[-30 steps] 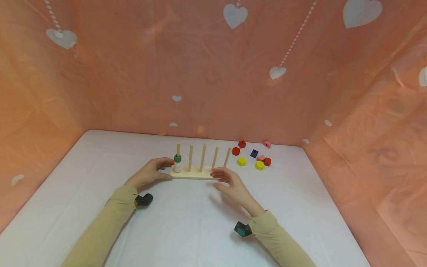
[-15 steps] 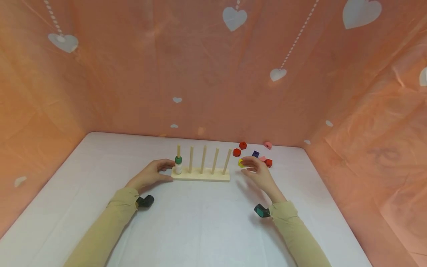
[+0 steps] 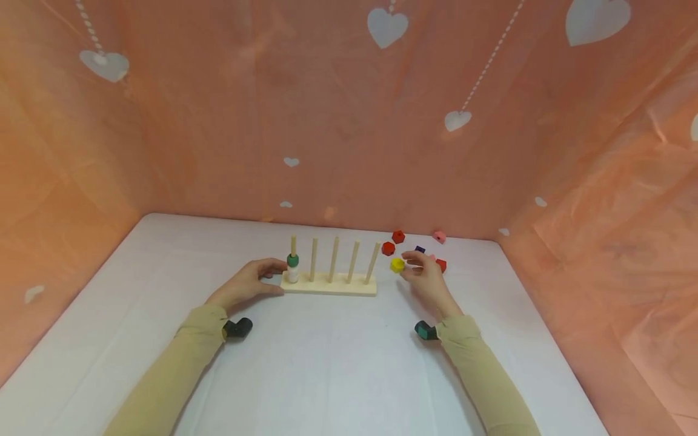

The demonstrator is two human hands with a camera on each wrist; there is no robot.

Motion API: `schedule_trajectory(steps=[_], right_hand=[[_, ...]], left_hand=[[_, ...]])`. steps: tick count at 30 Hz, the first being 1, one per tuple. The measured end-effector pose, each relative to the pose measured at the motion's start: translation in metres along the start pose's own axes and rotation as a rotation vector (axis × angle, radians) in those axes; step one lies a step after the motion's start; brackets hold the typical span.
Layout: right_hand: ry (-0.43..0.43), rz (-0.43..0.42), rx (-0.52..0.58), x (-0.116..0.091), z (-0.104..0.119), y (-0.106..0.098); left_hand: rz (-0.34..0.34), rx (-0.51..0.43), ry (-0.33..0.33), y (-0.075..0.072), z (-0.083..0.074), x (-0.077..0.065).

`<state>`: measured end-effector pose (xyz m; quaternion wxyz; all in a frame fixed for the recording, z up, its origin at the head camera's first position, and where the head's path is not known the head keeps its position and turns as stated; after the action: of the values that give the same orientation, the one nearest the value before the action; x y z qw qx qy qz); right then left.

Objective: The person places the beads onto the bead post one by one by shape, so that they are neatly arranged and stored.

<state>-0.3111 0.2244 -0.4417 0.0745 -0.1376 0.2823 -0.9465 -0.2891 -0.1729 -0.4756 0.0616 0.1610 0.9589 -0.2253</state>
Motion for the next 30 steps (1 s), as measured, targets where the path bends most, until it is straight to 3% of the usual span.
schedule_trajectory(steps=[6,9,23,30], right_hand=[[-0.054,0.008,-0.061,0.007,-0.006,0.004],[-0.027,0.002,-0.061,0.010,-0.008,0.006],[-0.006,-0.036,-0.101,0.019,-0.011,0.015],[-0.045,-0.034,-0.158,0.019,-0.014,0.017]], left_hand=[[-0.002,0.018,0.029,0.001,0.002,0.001],[-0.006,0.021,0.039,0.001,0.001,0.001],[-0.010,0.030,0.028,0.000,-0.001,0.001],[-0.009,0.018,0.005,-0.001,0.001,0.001]])
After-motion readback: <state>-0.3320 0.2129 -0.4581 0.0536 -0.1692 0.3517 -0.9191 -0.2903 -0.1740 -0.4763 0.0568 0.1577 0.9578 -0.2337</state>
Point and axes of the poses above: each hand's wrist, its own x-axis towards the middle knuckle, its own y-axis out of the palm, z = x × y, the point moved 4 cm from there along x, towards the middle knuckle, and after that the axes turned 11 degrees about -y, right-handed, at the moved point
